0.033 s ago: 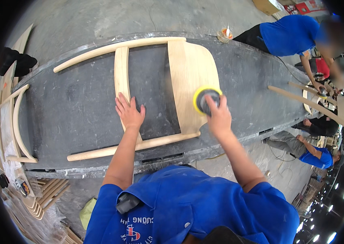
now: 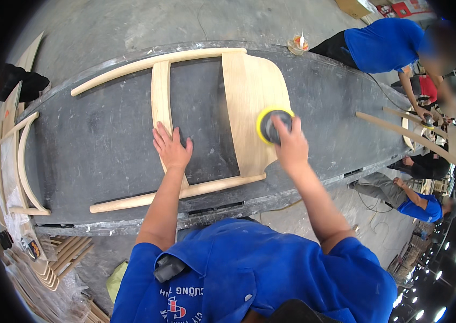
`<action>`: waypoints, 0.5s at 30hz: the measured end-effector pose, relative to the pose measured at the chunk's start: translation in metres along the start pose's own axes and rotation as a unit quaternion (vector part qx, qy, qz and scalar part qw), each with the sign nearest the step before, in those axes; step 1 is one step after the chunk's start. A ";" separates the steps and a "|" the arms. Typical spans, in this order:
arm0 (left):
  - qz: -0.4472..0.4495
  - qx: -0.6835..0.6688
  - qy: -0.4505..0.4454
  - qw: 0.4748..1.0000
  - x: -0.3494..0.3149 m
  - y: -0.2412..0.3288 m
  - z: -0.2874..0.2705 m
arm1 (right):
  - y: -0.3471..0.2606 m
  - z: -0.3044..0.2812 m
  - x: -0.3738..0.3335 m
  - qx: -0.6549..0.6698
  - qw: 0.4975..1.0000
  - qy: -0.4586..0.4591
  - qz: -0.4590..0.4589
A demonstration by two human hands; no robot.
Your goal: The person uses a handheld orbital sander to smooth the surfaces of wooden chair frames on a workbench. They repeatedly reposition the chairs, sanding the seat, backrest, and legs, then move finished pieces aside and bring new frames into position.
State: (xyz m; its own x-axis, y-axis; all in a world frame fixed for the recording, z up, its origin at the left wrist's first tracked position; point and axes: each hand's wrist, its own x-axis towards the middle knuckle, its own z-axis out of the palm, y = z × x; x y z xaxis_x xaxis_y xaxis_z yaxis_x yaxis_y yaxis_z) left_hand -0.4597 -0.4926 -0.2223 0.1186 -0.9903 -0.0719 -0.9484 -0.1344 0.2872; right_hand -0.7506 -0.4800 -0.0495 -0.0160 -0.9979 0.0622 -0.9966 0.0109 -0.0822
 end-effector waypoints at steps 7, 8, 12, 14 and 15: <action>-0.015 0.020 -0.021 0.999 0.001 0.004 0.005 | 0.022 -0.010 0.182 -0.051 0.989 -0.134 0.044; 0.002 0.009 0.016 1.000 0.006 0.006 0.006 | 0.021 -0.008 0.208 -0.059 0.989 -0.133 0.038; 0.001 0.014 0.009 1.000 0.008 0.009 0.008 | 0.016 0.007 0.260 -0.088 0.982 -0.161 0.044; -0.001 0.015 0.004 1.000 0.007 0.010 0.007 | 0.016 0.008 0.269 -0.095 0.979 -0.171 0.063; -0.002 0.015 0.001 1.000 0.007 0.011 0.007 | 0.020 0.007 0.264 -0.076 0.985 -0.153 0.040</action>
State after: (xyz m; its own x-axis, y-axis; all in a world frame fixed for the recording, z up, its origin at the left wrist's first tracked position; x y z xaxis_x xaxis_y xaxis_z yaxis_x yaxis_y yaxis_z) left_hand -0.4716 -0.5007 -0.2266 0.1226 -0.9899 -0.0710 -0.9561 -0.1370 0.2591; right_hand -0.7739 -0.7436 -0.0420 -0.0920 -0.9659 -0.2422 -0.9943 0.0757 0.0756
